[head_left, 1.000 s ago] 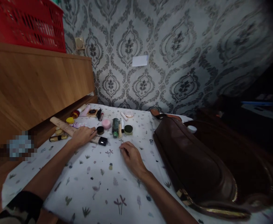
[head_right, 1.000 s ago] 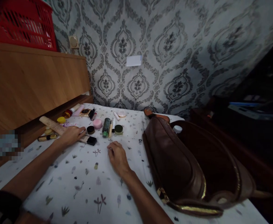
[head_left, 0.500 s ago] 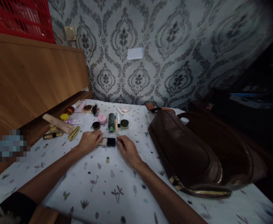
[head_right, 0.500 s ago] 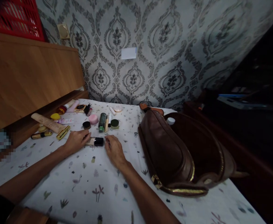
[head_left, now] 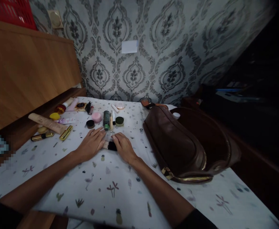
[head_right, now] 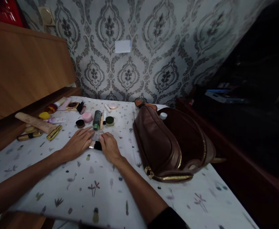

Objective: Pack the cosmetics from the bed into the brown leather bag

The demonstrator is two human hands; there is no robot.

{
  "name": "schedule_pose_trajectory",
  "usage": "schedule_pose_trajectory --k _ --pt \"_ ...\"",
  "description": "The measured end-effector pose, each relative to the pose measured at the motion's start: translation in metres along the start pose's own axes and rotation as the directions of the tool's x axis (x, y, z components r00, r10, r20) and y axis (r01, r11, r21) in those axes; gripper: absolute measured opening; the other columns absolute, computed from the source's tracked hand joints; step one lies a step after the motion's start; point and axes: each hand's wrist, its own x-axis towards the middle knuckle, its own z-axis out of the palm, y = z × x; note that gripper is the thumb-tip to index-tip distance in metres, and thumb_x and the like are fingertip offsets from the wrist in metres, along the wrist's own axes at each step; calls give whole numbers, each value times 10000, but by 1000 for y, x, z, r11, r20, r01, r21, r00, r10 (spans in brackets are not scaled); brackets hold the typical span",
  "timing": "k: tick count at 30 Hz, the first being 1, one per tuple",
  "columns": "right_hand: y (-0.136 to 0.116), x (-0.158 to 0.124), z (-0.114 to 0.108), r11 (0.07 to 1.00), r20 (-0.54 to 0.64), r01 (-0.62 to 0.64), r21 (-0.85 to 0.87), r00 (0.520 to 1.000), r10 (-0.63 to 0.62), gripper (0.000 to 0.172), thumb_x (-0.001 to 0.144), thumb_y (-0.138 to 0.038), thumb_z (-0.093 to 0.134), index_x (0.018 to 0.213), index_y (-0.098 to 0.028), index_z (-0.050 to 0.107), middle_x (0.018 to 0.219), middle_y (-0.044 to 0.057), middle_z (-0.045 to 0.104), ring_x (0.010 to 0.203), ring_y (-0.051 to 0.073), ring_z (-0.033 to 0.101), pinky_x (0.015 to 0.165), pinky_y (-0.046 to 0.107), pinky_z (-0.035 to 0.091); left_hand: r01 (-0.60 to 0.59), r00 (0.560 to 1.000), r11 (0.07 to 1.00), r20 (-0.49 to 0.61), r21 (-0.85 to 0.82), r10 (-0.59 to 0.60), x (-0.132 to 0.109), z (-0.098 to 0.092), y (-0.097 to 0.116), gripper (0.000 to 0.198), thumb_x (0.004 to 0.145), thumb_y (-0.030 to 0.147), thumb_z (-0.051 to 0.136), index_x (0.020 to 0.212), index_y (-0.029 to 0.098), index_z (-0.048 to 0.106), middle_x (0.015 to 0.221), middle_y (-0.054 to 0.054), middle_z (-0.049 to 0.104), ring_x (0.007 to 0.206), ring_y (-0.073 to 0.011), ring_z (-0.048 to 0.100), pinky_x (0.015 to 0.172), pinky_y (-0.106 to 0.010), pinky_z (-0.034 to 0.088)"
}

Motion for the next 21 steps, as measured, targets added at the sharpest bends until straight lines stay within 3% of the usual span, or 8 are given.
schedule_pose_trajectory --k 5,10,13,15,21 --pt "-1 -1 -2 1000 16 17 0 1000 -17 396 1039 -327 288 777 -190 552 822 58 574 809 185 560 797 317 440 -38 998 999 47 33 36 -22 1 4 528 1029 389 266 1483 135 355 1536 -144 416 1477 -258 272 1198 -484 214" --pt "-3 -2 -3 1000 34 13 6 999 -13 478 1047 -409 249 832 -175 606 872 77 599 871 194 584 852 326 442 -59 996 998 71 -2 59 -46 -7 11 518 1025 357 280 1494 141 327 1549 -161 389 1458 -270 320 1173 -476 290" --pt "-6 -6 -5 1000 46 -6 15 999 6 503 1046 -434 247 851 -169 629 887 83 608 882 195 592 850 327 446 -11 988 994 150 -113 28 -47 -19 9 409 1001 329 365 1372 192 468 1396 -130 572 1253 -251 565 1039 -402 460" --pt "-9 -12 -10 1000 62 -12 18 998 11 505 1044 -439 252 854 -171 635 879 81 613 875 196 593 847 331 449 28 977 984 214 -174 10 -43 -27 9 307 971 312 430 1240 226 549 1225 -92 668 1069 -233 652 923 -363 521" --pt "-17 -34 -28 987 93 -97 126 992 86 444 1029 -440 295 956 -180 648 910 64 649 884 193 602 843 324 452 29 980 973 198 -229 17 -22 -31 28 138 934 277 459 1034 224 539 1028 -59 649 955 -234 614 795 -350 507"
